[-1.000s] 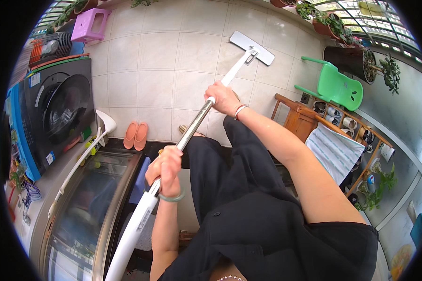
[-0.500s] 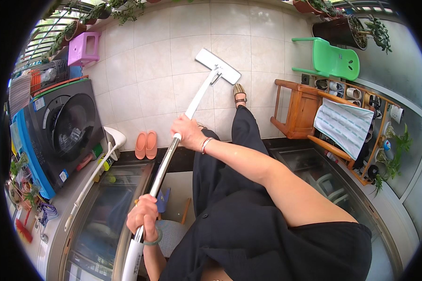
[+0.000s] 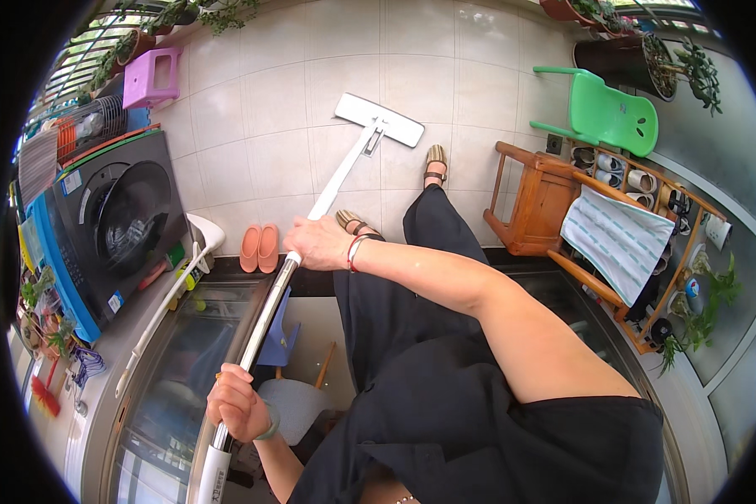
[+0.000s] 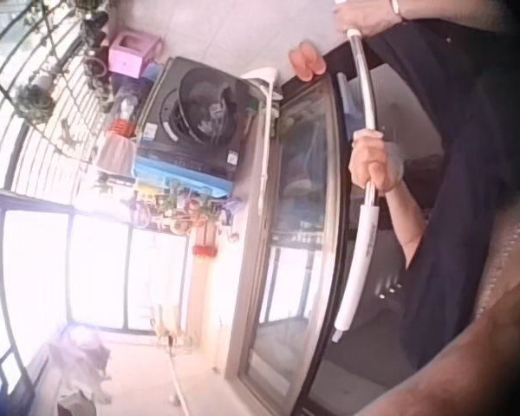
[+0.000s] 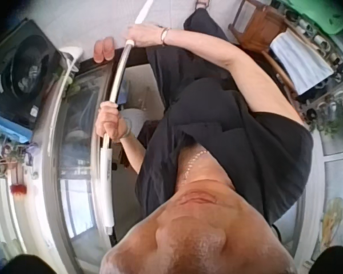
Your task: The person hangs several pieces of underwear on hangers and places them on a balcony drying rack. They then use a mop to clean the tiled floor of the balcony.
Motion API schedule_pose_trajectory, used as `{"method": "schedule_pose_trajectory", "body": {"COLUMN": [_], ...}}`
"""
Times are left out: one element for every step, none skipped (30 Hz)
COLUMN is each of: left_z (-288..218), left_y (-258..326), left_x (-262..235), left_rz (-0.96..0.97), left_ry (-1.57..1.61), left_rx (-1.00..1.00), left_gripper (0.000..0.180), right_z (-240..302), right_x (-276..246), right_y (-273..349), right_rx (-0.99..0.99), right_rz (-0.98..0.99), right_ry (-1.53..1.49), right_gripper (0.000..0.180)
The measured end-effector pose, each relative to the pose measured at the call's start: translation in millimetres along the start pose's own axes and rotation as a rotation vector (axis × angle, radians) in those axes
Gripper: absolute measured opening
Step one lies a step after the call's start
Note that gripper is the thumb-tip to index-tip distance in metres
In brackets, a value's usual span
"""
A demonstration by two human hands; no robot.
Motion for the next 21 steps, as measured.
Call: {"method": "schedule_pose_trajectory", "body": {"left_z": [11, 25, 39, 56, 72, 88, 105, 121, 140, 154, 155, 154, 151, 145, 137, 127, 115, 107, 99, 87, 75], "left_y": [-6, -16, -22, -28, -35, -43, -49, -55, -59, -60, -60, -58, -50, -44, -37, -30, -30, -24, -21, -9, 2], "left_x": [19, 39, 61, 84, 110, 136, 158, 179, 196, 206, 213, 215, 216, 209, 202, 190, 176, 152, 126, 95, 62], "left_rz": [0.005, 0.025, 0.038, 0.060, 0.080, 0.104, 0.118, 0.140, 0.152, 0.162, 0.201, 0.238, 0.264, 0.256, 0.307, 0.355, 0.425, 0.449, 0.464, 0.449, 0.431], "left_ry": [0.053, 0.114, 0.138, 0.168, 0.193, 0.214, 0.249, 0.285, 0.340, 0.395, 0.391, 0.386, 0.364, 0.381, 0.366, 0.351, 0.340, 0.313, 0.312, 0.227, 0.179], "left_rx": [-0.004, 0.000, 0.008, 0.016, 0.012, 0.009, 0.028, 0.049, 0.037, 0.025, 0.041, 0.059, 0.076, 0.088, 0.097, 0.107, 0.112, 0.094, 0.046, 0.018, -0.016], "left_gripper": [0.039, 0.038, 0.037, 0.036, 0.036, 0.035, 0.034, 0.032, 0.031, 0.029, 0.027, 0.026, 0.025, 0.029, 0.029, 0.028, 0.027, 0.028, 0.028, 0.028, 0.030], "right_z": [-22, -47, -69, -97, -126, -160, -184, -213, -236, -248, -252, -254, -254, -243, -234, -224, -208, -182, -154, -137, -104], "right_x": [-15, -38, -59, -81, -101, -118, -138, -154, -166, -171, -176, -176, -173, -163, -149, -133, -116, -98, -80, -47, -23], "right_y": [9, 20, 31, 44, 56, 68, 80, 91, 102, 109, 114, 118, 124, 124, 126, 127, 128, 118, 111, 94, 79], "right_rx": [0.017, 0.043, 0.058, 0.105, 0.153, 0.186, 0.194, 0.237, 0.281, 0.292, 0.302, 0.311, 0.319, 0.270, 0.226, 0.181, 0.138, 0.160, 0.246, 0.222, 0.197], "right_rz": [-0.052, -0.124, -0.169, -0.217, -0.212, -0.242, -0.290, -0.335, -0.377, -0.377, -0.380, -0.382, -0.412, -0.428, -0.444, -0.458, -0.568, -0.568, -0.653, -0.594, -0.584], "right_ry": [0.030, 0.053, 0.081, 0.141, 0.194, 0.252, 0.264, 0.316, 0.365, 0.377, 0.388, 0.399, 0.325, 0.340, 0.360, 0.381, 0.379, 0.311, 0.286, 0.238, 0.173], "right_gripper": [0.012, 0.010, 0.007, 0.005, 0.003, 0.002, 0.003, 0.003, 0.004, 0.004, 0.004, 0.004, 0.007, 0.008, 0.009, 0.010, 0.012, 0.011, 0.010, 0.010, 0.010]}}
Point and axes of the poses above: each hand's wrist, its own y-axis away from the middle knuckle, its own x-axis out of the palm, z = x × y, the point moved 10 cm from there along -y, towards the middle knuckle, and after that the axes turned 2 degrees about z, right-handed, at the moved point
